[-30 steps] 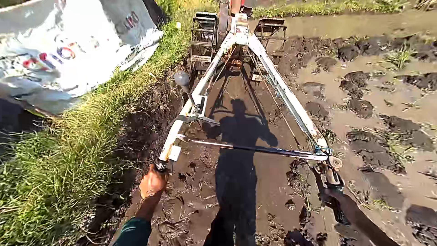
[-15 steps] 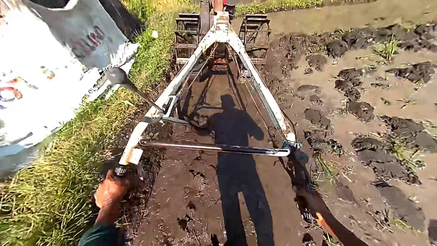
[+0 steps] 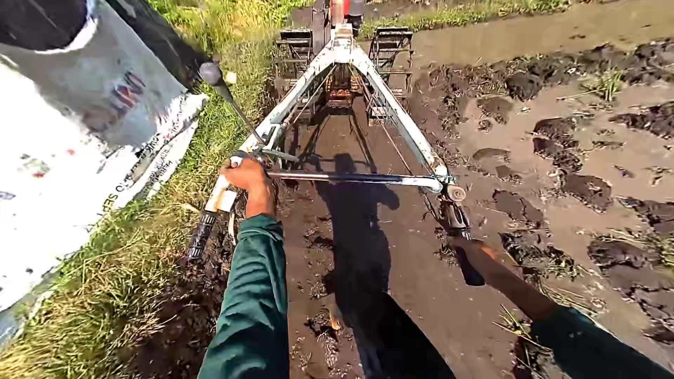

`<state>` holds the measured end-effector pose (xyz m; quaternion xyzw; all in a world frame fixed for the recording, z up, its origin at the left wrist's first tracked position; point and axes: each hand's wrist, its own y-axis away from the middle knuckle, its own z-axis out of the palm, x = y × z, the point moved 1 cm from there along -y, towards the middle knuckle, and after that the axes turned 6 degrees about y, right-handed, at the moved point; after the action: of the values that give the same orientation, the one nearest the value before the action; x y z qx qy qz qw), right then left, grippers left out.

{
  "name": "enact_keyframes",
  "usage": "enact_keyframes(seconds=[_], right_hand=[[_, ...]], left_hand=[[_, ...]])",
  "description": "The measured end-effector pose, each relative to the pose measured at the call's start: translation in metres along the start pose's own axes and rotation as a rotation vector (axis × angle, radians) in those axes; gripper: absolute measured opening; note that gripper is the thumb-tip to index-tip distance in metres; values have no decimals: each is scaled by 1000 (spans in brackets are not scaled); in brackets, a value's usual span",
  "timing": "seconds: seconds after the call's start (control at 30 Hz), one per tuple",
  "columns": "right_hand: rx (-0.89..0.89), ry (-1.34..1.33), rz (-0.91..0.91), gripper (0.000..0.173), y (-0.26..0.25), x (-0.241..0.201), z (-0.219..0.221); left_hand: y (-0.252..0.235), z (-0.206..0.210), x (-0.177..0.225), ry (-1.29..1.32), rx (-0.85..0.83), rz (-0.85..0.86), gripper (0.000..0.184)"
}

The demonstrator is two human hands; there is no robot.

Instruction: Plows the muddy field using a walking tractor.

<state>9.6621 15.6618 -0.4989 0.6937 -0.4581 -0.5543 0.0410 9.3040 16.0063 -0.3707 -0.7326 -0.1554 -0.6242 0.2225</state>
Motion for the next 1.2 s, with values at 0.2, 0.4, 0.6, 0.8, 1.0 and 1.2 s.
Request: enact_keyframes(seconds=[0.2, 0.4, 0.6, 0.8, 1.0, 1.2], right_hand=[[-110, -157, 57, 26, -1, -110, 146], [-19, -199, 31, 20, -37, -162, 258], [-33, -223, 69, 28, -68, -253, 319], [-206, -261, 22, 43, -100, -378, 404], [-40, -320, 97, 38, -219, -410, 388], [139, -183, 101, 38, -312, -483, 352]], left_hand=[[-208, 27, 11, 196, 36, -166, 62], [-305, 67, -3, 716, -57, -435, 27], [-399, 119, -5, 713, -189, -369, 30], [-461, 209, 12, 606, -182, -430, 28], [-461, 333, 14, 298, -119, -374, 56], [-481, 446, 33, 123, -194, -378, 72]])
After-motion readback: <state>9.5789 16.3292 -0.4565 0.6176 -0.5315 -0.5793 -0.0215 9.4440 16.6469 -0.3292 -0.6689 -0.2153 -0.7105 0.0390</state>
